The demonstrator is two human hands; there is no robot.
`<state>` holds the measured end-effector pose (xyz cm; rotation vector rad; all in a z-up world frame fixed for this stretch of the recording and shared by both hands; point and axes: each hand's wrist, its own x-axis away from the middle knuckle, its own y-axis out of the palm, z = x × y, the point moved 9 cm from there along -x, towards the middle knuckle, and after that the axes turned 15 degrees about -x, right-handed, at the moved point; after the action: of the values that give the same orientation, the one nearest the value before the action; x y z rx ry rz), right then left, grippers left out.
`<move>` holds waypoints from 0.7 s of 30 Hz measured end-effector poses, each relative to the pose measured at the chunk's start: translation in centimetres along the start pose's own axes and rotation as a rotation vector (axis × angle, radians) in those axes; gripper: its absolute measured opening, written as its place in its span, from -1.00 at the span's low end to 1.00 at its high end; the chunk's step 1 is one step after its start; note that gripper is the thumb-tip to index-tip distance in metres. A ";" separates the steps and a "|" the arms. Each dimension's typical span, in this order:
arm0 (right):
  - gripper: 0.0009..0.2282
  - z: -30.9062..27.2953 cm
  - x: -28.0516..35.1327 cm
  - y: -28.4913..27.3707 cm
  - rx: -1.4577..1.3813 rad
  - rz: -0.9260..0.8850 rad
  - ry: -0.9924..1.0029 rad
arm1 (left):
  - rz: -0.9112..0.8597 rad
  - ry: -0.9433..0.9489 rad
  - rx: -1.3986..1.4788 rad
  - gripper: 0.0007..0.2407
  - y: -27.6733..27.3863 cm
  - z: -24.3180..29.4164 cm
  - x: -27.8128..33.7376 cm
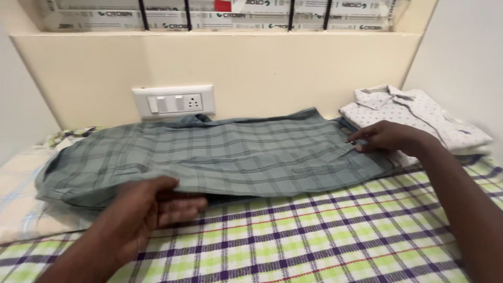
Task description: The person folds a grey plaid shirt on a bed. They smooth the fabric, fold the sleeves inward, and then fold the shirt in half. Other folded shirts are visible on the bed.
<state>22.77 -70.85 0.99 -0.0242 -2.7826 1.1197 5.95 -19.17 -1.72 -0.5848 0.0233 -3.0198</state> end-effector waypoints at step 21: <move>-0.46 -10.8 3.5 10.8 0.329 -0.057 -0.615 | 0.492 0.672 -1.385 -0.61 -17.1 1.9 1.6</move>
<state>20.35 -55.38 1.74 0.5140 -3.0067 1.8062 4.08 -2.19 1.08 0.4236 1.9443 -2.1146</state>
